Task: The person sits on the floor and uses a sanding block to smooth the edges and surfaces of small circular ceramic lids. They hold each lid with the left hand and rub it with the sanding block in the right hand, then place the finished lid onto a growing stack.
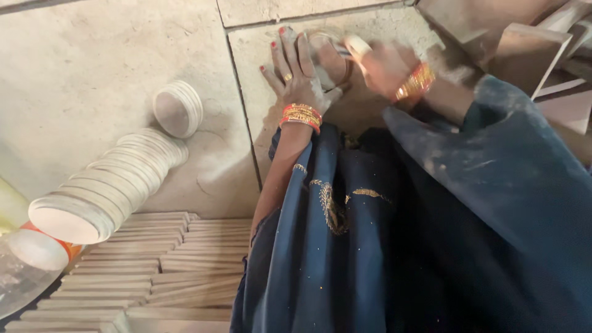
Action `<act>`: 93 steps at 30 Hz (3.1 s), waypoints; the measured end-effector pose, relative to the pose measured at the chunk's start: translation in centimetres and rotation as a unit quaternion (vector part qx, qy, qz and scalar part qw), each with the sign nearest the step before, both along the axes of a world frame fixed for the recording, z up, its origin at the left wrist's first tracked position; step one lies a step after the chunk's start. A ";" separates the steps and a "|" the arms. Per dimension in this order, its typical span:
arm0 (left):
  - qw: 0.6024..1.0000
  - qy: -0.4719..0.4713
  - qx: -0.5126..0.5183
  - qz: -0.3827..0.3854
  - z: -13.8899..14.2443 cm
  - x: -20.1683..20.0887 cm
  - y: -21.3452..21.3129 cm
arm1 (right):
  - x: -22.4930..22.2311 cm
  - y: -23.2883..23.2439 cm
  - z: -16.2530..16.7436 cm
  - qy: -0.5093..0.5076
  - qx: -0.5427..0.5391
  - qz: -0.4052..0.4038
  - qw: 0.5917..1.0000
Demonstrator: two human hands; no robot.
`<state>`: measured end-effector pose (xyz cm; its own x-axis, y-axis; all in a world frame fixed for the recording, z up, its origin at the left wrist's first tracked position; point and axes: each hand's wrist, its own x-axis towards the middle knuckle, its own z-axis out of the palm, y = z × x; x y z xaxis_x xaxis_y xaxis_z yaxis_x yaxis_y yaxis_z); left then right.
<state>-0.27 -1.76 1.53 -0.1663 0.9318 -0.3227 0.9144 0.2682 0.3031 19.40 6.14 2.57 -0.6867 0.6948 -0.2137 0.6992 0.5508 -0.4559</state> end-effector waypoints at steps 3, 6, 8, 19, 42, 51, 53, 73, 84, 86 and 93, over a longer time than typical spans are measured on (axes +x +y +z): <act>1.000 0.003 -0.014 0.000 0.0 -0.1 0.1 | -3.2 4.2 0.3 -0.002 0.044 0.105 0.993; 0.999 -0.004 -0.050 -0.004 0.2 -0.2 0.3 | -4.4 6.9 0.1 -0.037 0.021 0.157 0.987; 0.999 -0.004 -0.032 -0.003 0.4 -0.2 0.4 | -3.5 6.5 0.0 -0.031 0.009 0.149 0.988; 1.000 0.012 -0.005 0.003 0.0 0.1 -0.1 | 0.2 1.3 0.1 -0.057 0.104 0.104 0.987; 0.998 0.020 -0.056 -0.018 1.1 0.0 0.2 | -0.8 -2.4 -2.0 -0.047 0.249 0.082 0.964; 1.000 0.004 0.013 -0.028 2.0 -0.2 -0.1 | 4.9 -4.2 -2.3 0.025 -0.015 -0.102 0.994; 0.999 0.005 0.014 -0.028 1.9 -0.2 -0.4 | 4.3 -4.0 -1.9 0.134 -0.041 -0.189 0.972; 0.998 0.009 -0.062 -0.007 1.4 -0.2 0.7 | -2.4 8.3 -3.4 -0.018 -0.034 0.101 0.994; 0.999 0.011 0.052 0.003 0.1 0.3 -0.5 | 3.6 -5.4 -5.8 0.151 -0.005 -0.159 0.976; 0.999 0.019 0.026 -0.001 0.1 0.3 -0.4 | 3.3 -4.8 -6.2 0.119 0.017 -0.141 0.983; 0.996 0.055 -0.066 -0.020 0.9 -0.1 0.4 | -3.2 3.8 -4.9 0.093 0.061 0.009 0.994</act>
<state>-0.32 -1.35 2.46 -0.1705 0.8895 -0.4240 0.9508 0.2614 0.1661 16.24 9.99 -2.31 -0.7185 0.6955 0.0037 0.5991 0.6216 -0.5047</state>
